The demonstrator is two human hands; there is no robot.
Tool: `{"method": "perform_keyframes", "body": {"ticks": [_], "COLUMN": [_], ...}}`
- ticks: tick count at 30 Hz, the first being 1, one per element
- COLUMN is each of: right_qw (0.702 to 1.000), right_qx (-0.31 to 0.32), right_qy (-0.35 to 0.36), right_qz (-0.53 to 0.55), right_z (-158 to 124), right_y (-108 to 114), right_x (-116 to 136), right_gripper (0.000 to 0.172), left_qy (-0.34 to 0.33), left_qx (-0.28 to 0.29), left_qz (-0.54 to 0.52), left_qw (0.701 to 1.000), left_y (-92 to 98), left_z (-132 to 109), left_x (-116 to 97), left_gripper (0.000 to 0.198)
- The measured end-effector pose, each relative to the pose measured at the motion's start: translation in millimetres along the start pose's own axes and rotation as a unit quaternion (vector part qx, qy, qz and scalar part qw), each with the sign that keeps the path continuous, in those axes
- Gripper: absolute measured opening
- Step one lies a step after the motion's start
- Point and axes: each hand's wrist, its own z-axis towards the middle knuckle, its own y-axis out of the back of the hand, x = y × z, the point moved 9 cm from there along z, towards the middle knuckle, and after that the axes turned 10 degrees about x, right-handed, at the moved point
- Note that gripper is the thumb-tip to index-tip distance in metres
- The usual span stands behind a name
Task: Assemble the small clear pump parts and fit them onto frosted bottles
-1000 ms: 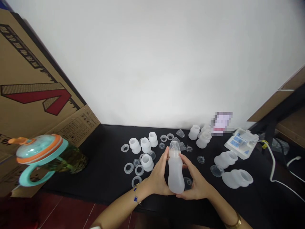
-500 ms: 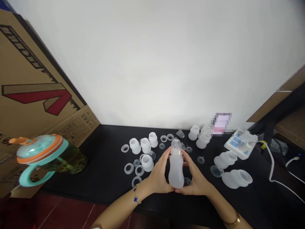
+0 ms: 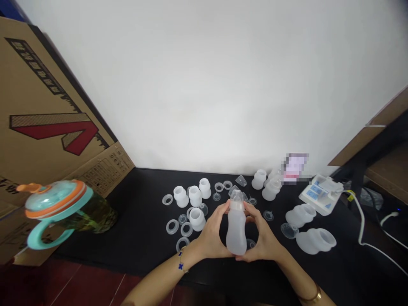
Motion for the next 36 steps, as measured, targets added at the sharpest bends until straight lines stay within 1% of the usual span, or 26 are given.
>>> {"method": "perform_keyframes", "body": {"ticks": [5,8,11,14,17,20,22,25,28,32,36], "right_qw": [1.0,0.999,0.995,0.984,0.968,0.952,0.944,0.935,0.927,0.916,0.902], "right_qx": [-0.005,-0.013,-0.029,-0.048,-0.058,-0.046,-0.037,-0.034,-0.035,-0.024,-0.009], "right_qy": [0.005,-0.008,-0.009,0.004,0.003,0.012,0.02,0.027,0.034,0.052,0.097], "right_qz": [-0.016,-0.039,-0.095,-0.174,-0.245,-0.302,-0.327,-0.353,-0.372,-0.396,-0.42], "right_z": [0.2,0.0,0.3,1.0,3.2,5.9,6.4,5.3,4.3,5.7,7.0], "right_y": [0.5,-1.2,-1.2,1.8,4.4,0.0,-4.8,-11.0,-15.2,-20.3,-27.5], "right_x": [-1.2,-6.0,-5.1,4.0,12.7,18.1,18.9,18.8,21.8,29.2,37.8], "right_gripper": [0.124,0.122,0.116,0.112,0.105,0.096,0.095,0.092,0.09,0.089,0.084], "left_qy": [0.006,0.014,-0.006,-0.026,-0.019,-0.005,0.018,0.065,0.1,0.118,0.121], "left_qx": [0.014,0.04,0.058,0.061,0.061,0.054,0.049,0.042,0.04,0.045,0.05], "left_qz": [0.0,0.039,0.091,0.102,0.042,-0.046,-0.078,-0.1,-0.118,-0.158,-0.233], "left_qw": [1.0,0.998,0.994,0.993,0.997,0.997,0.996,0.992,0.987,0.979,0.963], "left_y": [0.9,-0.9,-4.3,-5.5,-2.7,0.5,-0.1,-4.0,-7.9,-10.3,-13.7], "left_z": [1.3,4.1,6.4,7.5,8.6,10.0,11.0,12.2,13.3,13.6,10.3], "left_x": [-0.8,2.7,1.7,-2.9,-4.7,-3.2,1.7,10.7,14.7,15.0,18.7], "left_gripper": [0.131,0.13,0.122,0.108,0.088,0.073,0.072,0.078,0.074,0.069,0.069]}}
